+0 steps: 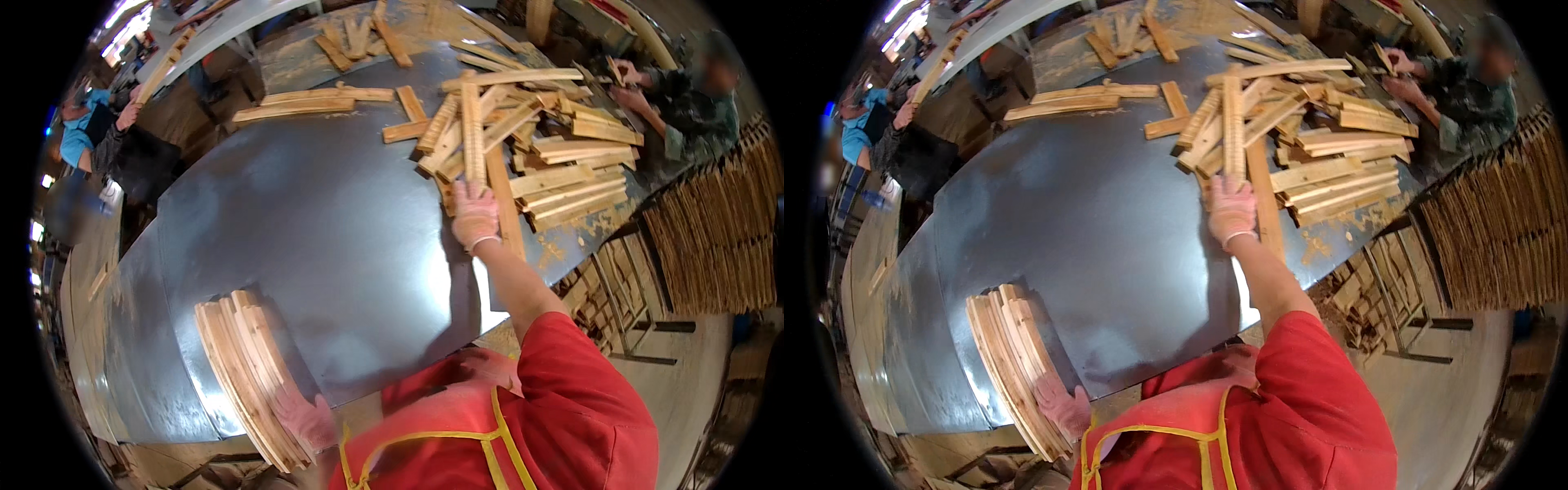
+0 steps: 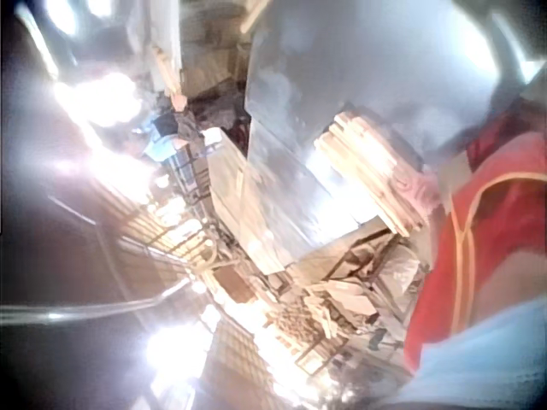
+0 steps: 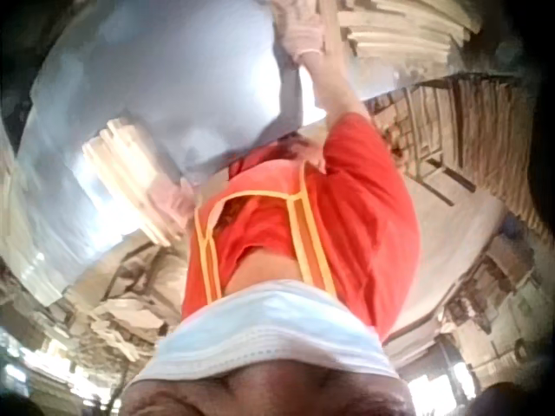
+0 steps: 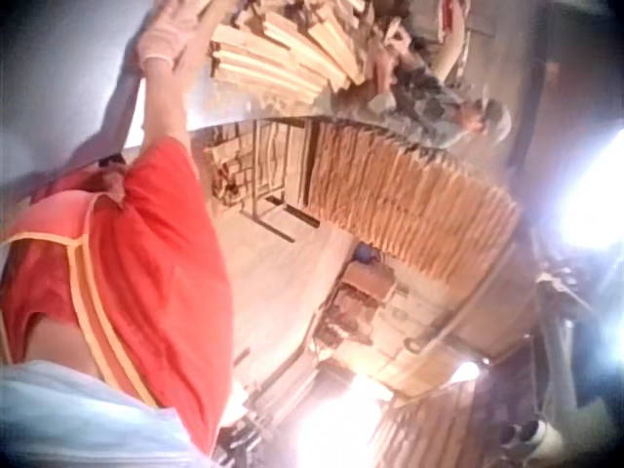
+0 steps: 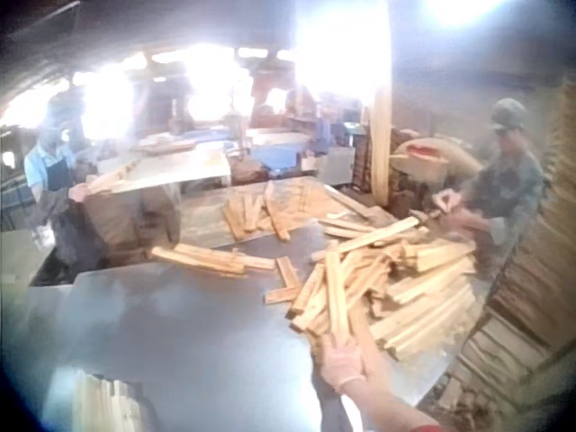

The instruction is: The person sorts and stacks thin wooden planks on a metal table in a workshop. They pick up individual planks from a pile, inspect them, and arrange them into neat stacks, occasionally handing pieces to a coworker.

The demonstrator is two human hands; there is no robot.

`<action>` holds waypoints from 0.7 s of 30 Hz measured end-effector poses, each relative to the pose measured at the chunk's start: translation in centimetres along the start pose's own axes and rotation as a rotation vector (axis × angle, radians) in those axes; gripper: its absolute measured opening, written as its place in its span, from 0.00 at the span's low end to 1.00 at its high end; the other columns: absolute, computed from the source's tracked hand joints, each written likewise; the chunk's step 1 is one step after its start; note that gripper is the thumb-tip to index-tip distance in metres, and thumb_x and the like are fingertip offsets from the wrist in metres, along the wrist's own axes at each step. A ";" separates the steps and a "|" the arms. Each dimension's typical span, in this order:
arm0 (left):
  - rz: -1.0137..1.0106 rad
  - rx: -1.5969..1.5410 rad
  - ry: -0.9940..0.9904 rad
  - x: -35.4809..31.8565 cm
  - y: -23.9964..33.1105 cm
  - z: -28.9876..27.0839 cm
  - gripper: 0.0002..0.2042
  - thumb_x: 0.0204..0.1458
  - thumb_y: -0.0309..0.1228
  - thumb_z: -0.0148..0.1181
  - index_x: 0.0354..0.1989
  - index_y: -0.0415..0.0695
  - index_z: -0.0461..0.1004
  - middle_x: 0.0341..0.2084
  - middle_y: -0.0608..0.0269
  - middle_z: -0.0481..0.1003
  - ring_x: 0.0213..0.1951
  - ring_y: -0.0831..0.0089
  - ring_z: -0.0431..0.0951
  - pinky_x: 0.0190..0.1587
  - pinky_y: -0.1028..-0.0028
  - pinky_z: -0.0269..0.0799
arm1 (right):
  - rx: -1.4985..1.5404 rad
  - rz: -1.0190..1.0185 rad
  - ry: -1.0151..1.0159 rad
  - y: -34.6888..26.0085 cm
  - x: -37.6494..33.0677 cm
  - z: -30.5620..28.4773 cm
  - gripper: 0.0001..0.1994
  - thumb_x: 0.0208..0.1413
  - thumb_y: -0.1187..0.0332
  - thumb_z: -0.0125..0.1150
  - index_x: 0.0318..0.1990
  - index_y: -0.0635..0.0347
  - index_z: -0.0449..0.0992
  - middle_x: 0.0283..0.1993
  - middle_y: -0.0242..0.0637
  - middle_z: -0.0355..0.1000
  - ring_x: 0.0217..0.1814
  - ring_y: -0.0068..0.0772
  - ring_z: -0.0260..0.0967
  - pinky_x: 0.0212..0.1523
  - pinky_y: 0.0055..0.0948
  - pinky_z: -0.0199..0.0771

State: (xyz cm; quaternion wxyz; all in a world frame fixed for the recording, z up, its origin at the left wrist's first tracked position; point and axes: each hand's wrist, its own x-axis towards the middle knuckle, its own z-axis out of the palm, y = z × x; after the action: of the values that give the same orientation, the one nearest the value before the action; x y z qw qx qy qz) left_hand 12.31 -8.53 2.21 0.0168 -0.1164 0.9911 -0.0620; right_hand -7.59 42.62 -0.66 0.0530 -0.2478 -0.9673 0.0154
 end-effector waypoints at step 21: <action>-0.119 -2.011 -1.245 7.2 16.4 -1.8 0.33 0.57 0.40 0.69 0.70 0.39 0.68 0.44 0.60 0.79 0.39 0.72 0.80 0.45 0.73 0.78 | 1.346 0.402 -0.276 2.7 -4.8 3.2 0.43 0.52 0.72 0.64 0.79 0.51 0.58 0.59 0.44 0.73 0.58 0.46 0.73 0.60 0.43 0.77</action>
State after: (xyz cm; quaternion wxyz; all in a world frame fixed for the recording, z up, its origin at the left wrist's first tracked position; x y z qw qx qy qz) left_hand 1.44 5.79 1.77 0.3946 -0.1334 0.4091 0.8119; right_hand -2.48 42.64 -4.45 0.0677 -0.3306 -0.6813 0.6496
